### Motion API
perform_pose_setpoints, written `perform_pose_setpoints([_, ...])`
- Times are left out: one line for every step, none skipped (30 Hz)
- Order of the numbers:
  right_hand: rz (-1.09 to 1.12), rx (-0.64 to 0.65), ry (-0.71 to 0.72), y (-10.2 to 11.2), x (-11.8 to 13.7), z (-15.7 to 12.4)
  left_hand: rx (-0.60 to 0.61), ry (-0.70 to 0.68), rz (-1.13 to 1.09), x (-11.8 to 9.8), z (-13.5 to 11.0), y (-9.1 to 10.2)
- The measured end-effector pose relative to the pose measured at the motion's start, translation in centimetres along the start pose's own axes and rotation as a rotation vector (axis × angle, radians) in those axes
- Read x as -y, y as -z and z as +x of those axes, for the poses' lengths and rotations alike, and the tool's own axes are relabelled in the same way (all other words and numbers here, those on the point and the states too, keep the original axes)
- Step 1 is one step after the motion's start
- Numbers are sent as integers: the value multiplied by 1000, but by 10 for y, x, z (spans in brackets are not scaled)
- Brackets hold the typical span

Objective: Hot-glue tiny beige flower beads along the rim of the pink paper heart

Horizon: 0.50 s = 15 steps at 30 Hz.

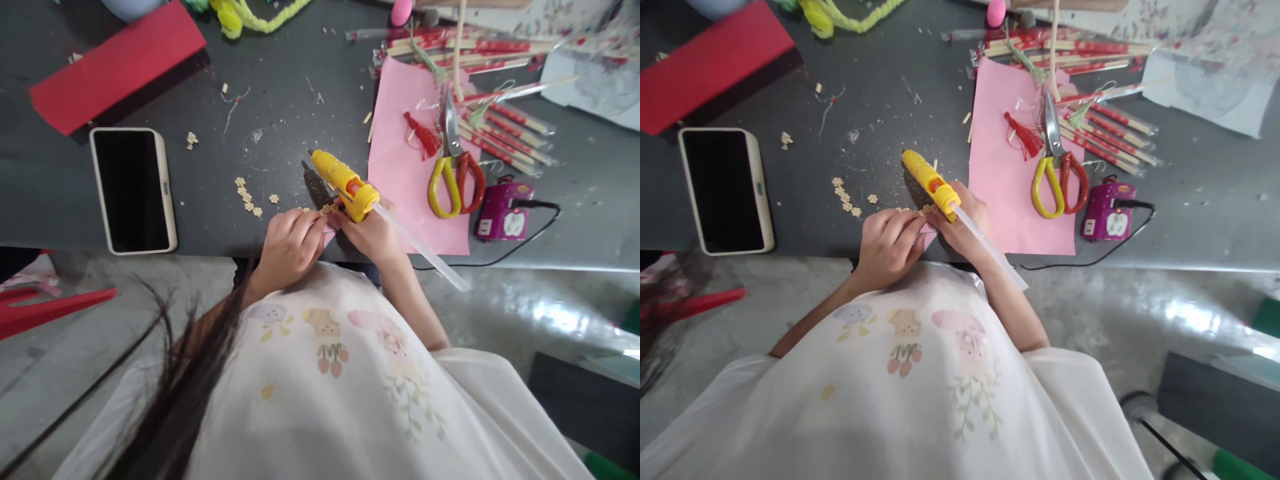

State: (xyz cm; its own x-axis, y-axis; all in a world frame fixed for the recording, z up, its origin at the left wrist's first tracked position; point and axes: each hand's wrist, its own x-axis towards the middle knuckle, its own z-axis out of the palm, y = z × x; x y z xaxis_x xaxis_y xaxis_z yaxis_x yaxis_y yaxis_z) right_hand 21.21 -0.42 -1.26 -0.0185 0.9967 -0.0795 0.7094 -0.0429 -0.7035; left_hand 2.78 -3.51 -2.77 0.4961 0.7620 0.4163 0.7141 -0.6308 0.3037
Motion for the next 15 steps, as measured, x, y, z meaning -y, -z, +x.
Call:
perform_pose_setpoints([7, 4, -8, 0, 0, 0, -1, 1, 2, 0, -1, 0])
perform_pose_setpoints([11, 9, -17, 0, 0, 0, -2, 4, 7, 0, -2, -1])
perform_pose_setpoints([14, 18, -27, 1, 1, 0, 1, 10, 13, 0, -3, -1])
perform_pose_setpoints([17, 27, -39, 1, 1, 0, 6, 18, 18, 0, -4, -2])
perform_pose_setpoints([23, 35, -50, 1, 2, 1, 10, 28, 18, 0, -5, -2])
perform_pose_setpoints([29, 45, -59, 2, 2, 1, 10, 40, 15, 0, -6, -3])
perform_pose_setpoints([33, 54, -64, 2, 3, 1, 5, 51, 10, 0, -6, -3])
perform_pose_setpoints([33, 59, -66, 3, 3, 1, 1, 63, 6, 0, -6, -4])
perform_pose_setpoints([29, 65, -65, 3, 4, 1, -1, 76, 3, -1, -5, -4])
perform_pose_setpoints([24, 68, -65, 4, 4, 1, 2, 91, 2, -1, -4, -4])
perform_pose_setpoints([21, 72, -66, 4, 5, 2, 12, 106, 3, -2, -4, -5])
perform_pose_setpoints([18, 78, -70, 4, 6, 2, 26, 117, 7, -2, -3, -5])
perform_pose_setpoints([17, 82, -75, 4, 6, 2, 41, 124, 16, -3, -2, -5])
perform_pose_setpoints([16, 85, -78, 4, 7, 2, 54, 124, 29, -3, -1, -4])
perform_pose_setpoints([10, 83, -79, 4, 7, 2, 60, 118, 44, -4, -1, -4])
